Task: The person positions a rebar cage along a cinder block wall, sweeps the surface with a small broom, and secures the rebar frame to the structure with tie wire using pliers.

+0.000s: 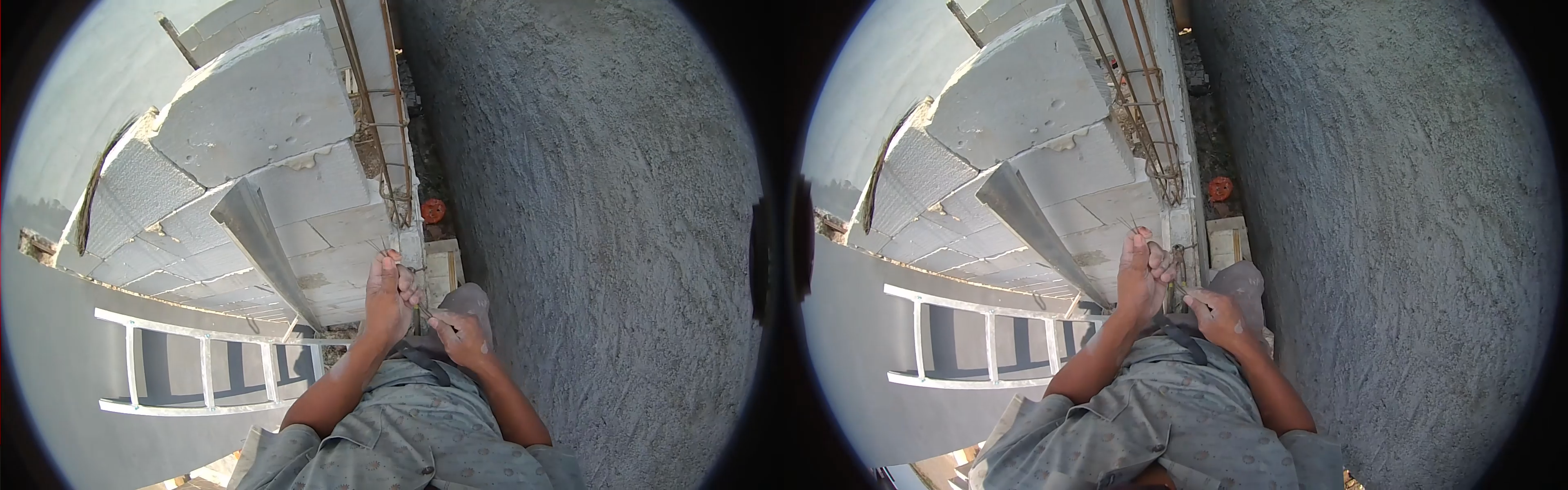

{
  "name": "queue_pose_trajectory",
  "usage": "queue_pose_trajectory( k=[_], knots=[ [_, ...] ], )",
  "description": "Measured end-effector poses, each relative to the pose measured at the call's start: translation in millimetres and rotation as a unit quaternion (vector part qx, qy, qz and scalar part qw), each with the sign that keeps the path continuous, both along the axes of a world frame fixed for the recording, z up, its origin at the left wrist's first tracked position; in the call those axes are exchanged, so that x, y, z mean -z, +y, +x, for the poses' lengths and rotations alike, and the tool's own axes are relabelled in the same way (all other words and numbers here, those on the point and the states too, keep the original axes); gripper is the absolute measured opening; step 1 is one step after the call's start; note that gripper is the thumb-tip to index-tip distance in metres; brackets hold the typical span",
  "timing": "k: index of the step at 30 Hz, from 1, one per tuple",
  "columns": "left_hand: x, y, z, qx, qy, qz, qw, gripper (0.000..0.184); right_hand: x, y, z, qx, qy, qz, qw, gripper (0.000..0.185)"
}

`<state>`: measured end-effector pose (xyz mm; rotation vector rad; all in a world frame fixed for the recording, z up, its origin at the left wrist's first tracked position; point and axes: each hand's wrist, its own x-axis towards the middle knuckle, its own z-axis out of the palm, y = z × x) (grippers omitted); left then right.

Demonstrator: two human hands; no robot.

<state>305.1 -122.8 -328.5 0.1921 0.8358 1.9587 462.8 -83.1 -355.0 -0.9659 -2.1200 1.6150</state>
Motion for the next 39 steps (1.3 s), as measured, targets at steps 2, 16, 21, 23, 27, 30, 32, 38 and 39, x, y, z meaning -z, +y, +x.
queue_pose_trajectory(
  k=[2,16,21,23,27,30,32,38,39],
  knots=[
    [-13,-1,-6,-0.022,0.048,-0.019,0.998,0.021,7,-8,-3,-0.018,0.017,-0.045,0.999,0.029],
    [-134,-24,-49,-0.117,0.248,0.129,0.953,0.022,8,0,32,-0.081,0.115,0.043,0.989,0.021],
    [-118,-3,-44,-0.106,0.237,0.103,0.960,0.020,-8,-2,24,-0.067,0.061,0.023,0.996,0.021],
    [-106,5,-35,-0.107,0.211,0.090,0.967,0.020,-14,-6,15,-0.018,0.141,0.144,0.979,0.022],
    [-95,7,-33,-0.124,0.065,0.081,0.987,0.020,-27,5,21,0.154,0.162,0.164,0.961,0.018],
    [-108,10,-35,-0.123,0.114,0.097,0.981,0.022,-28,2,20,-0.002,0.028,0.122,0.992,0.016],
    [-105,19,-43,-0.093,0.096,0.083,0.988,0.021,-58,-14,26,-0.164,0.181,0.108,0.964,0.017],
    [-111,9,-27,0.018,0.045,0.106,0.993,0.019,-73,27,35,0.126,0.049,0.090,0.987,0.023],
    [-113,7,-20,0.051,0.053,0.127,0.989,0.019,-63,34,28,0.119,-0.001,0.135,0.984,0.024]
  ],
)
